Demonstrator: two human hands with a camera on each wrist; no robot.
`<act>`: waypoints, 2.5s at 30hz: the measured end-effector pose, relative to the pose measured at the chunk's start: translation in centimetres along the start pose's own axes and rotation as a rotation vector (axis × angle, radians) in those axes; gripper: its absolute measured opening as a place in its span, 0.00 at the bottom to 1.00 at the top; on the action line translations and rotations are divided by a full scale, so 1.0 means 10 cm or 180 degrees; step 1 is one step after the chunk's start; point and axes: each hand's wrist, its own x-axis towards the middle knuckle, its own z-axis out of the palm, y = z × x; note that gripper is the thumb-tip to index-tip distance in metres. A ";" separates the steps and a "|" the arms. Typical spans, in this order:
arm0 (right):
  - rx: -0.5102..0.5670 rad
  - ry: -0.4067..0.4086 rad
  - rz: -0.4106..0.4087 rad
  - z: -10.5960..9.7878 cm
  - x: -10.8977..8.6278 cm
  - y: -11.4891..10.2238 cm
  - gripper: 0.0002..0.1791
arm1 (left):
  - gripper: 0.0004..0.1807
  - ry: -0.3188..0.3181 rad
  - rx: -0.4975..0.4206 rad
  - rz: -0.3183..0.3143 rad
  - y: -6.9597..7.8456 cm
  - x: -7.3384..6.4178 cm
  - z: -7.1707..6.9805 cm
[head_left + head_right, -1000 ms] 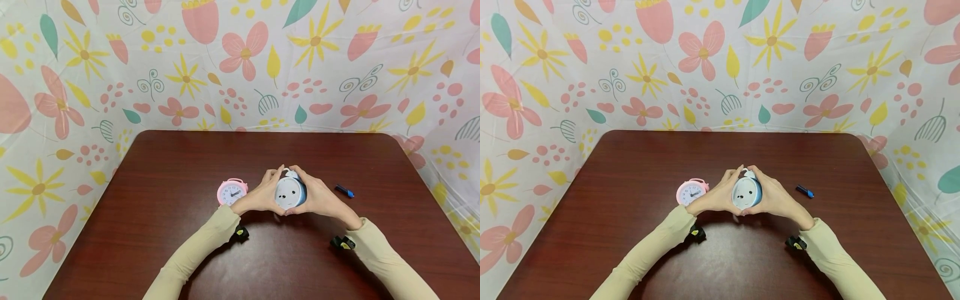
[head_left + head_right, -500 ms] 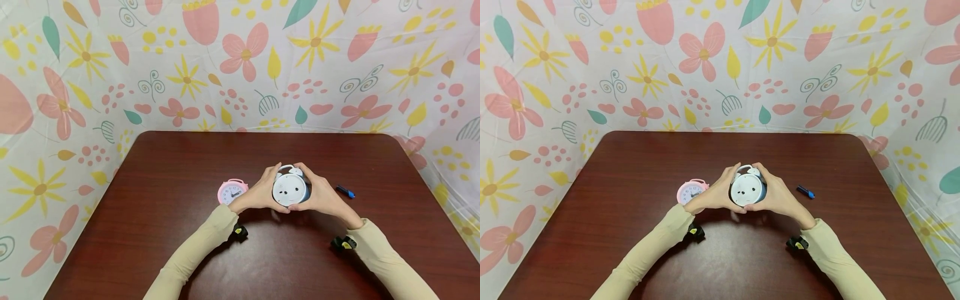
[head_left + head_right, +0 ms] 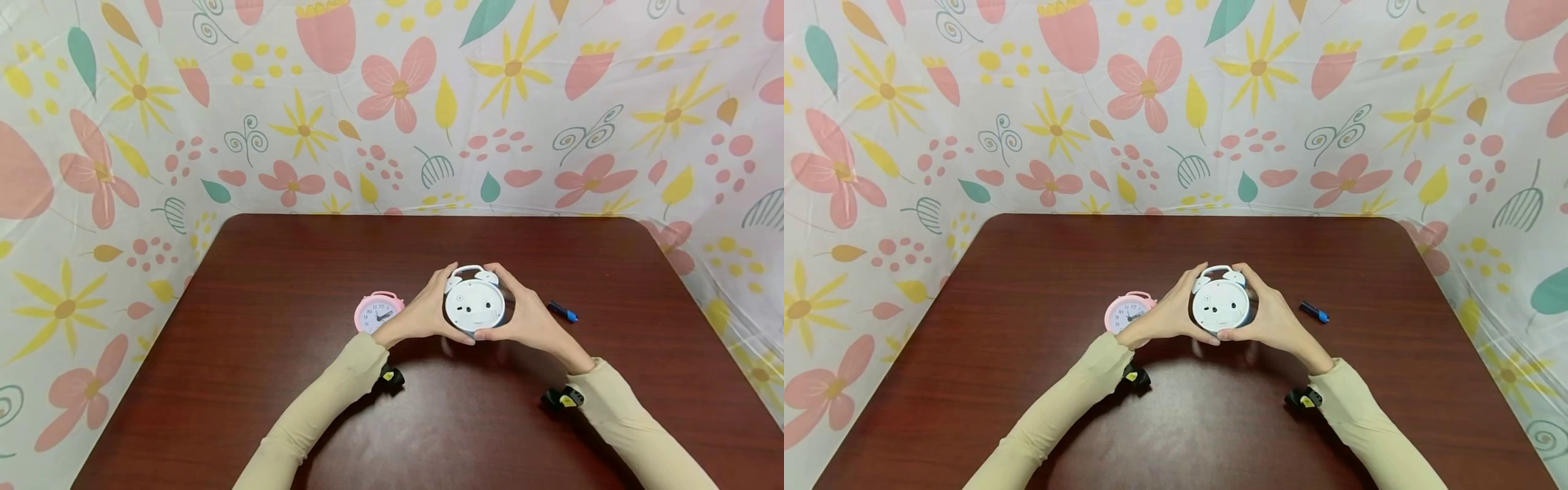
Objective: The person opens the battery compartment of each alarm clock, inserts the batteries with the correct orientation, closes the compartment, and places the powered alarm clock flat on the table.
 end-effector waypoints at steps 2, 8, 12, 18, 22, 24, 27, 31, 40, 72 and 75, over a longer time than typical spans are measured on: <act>0.0084 0.0025 -0.0003 -0.01 -0.01 -0.08 0.58 | 0.76 0.0023 -0.0021 0.0005 0.00 0.00 0.00; 0.0251 0.0105 -0.0032 -0.02 -0.02 -0.18 0.57 | 0.73 0.0133 -0.0020 0.0101 0.01 0.01 -0.01; 0.0384 0.0072 0.0023 0.02 -0.01 -0.01 0.58 | 0.68 0.0198 0.0054 0.0171 0.02 0.02 -0.04; 0.0347 -0.0106 0.0080 0.02 -0.02 0.07 0.61 | 0.66 0.0185 0.0129 0.0152 0.02 0.01 -0.06; 0.0283 -0.0232 0.0100 0.00 -0.03 0.08 0.65 | 0.67 0.0160 0.0171 0.0136 0.01 0.00 -0.05; 0.0207 -0.0278 0.0098 -0.02 -0.04 0.09 0.67 | 0.66 0.0150 0.0154 0.0140 -0.01 0.01 -0.05; 0.0103 -0.0314 0.0058 -0.04 -0.03 0.10 0.69 | 0.66 0.0124 0.0144 0.0160 -0.02 0.01 -0.05; -0.0045 -0.0391 0.0033 -0.05 -0.02 0.10 0.70 | 0.66 0.0025 0.0111 0.0152 -0.04 0.01 -0.05; -0.0433 -0.0510 0.0004 -0.05 0.00 0.09 0.69 | 0.68 -0.0110 0.0183 0.0059 -0.03 0.00 -0.04; -0.0652 -0.0266 -0.0046 0.06 -0.01 0.17 0.64 | 0.67 -0.0050 0.0678 -0.0023 -0.03 -0.03 0.01; -0.0632 -0.0282 -0.0048 0.07 -0.02 0.18 0.64 | 0.66 -0.0068 0.0709 -0.0075 -0.02 -0.02 0.02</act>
